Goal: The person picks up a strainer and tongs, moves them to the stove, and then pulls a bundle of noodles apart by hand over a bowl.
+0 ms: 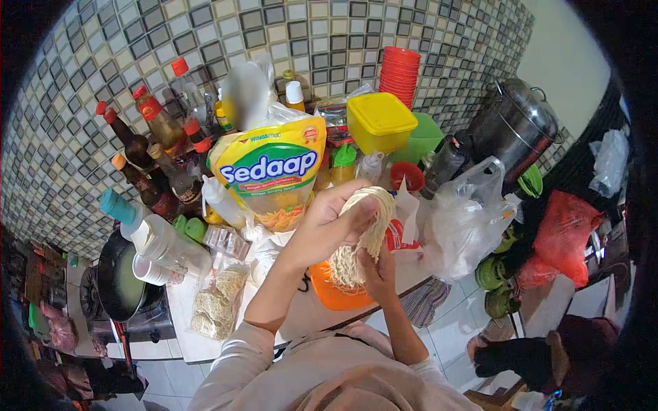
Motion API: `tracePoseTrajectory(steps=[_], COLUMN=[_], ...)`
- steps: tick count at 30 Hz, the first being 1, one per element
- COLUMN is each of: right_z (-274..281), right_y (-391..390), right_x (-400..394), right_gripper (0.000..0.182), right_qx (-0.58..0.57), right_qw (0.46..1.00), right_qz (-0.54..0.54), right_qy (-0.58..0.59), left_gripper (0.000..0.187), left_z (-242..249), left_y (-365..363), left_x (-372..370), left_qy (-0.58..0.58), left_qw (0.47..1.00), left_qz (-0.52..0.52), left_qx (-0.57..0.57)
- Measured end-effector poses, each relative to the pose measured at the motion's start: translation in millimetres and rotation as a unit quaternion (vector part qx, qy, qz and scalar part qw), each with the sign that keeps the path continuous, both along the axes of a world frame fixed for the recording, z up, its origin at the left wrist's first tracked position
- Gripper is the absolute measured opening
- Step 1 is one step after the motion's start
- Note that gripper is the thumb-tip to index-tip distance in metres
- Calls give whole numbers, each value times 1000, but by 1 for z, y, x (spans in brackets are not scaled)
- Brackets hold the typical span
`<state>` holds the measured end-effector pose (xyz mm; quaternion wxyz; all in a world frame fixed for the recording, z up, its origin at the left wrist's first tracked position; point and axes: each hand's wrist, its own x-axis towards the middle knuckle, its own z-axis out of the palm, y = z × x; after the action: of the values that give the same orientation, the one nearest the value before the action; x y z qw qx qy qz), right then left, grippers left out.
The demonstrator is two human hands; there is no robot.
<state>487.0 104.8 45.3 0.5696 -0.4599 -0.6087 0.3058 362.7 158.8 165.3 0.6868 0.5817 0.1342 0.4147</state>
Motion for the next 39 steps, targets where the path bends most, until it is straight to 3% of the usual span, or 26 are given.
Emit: tracePoseTrajectory(steps=[2,5,8,13,18,21,24,26,31,33,34,36,37,39], right_z=[-7,-35,-51,-51,-49,-46,-50,-60,-54,-57,-61,-59,-53,-46], right_y=[0,4,3,-5,-9,-7,-5,-4,-1,0,1,0,-1,-1], right_x=[2,13,11,9,2,0,-3,3,5,4,4,4,6,7], right_gripper=[25,24,22,22,23,21,20,20,20,20,21,22,24,26], right_qx=[-74,-86,-43,-83,-78,-90,-16,-29,-71,-69,-102,-136,-155,-173], right_qw=[994,990,995,992,989,990,989,987,994,996,992,987,987,985], right_qz=[-7,16,-37,-9,-4,7,-29,11,13,11,-1,-14,1,14], right_qy=[83,107,77,95,127,111,147,156,88,50,70,89,49,10], left_gripper=[21,20,22,31,45,45,45,45,43,45,45,46,46,45], left_z=[-2,-2,0,-4,-4,0,-6,-7,5,23,19,12,10,23], left_y=[0,-2,-4,-2,-8,-8,-1,0,-3,-9,-4,6,5,-2], left_x=[-1,1,5,6,15,16,12,12,13,16,13,6,8,14], left_qy=[-4,-25,-49,-116,-146,-152,-192,-212,-228,-196,-197,-253,-253,-208], left_qw=[1000,999,998,991,974,977,974,971,967,953,952,965,965,965], left_qz=[10,24,40,37,158,134,112,95,93,212,214,58,57,162], left_qx=[5,2,-17,-46,-74,-73,-35,-50,-68,-92,-92,-21,-23,14])
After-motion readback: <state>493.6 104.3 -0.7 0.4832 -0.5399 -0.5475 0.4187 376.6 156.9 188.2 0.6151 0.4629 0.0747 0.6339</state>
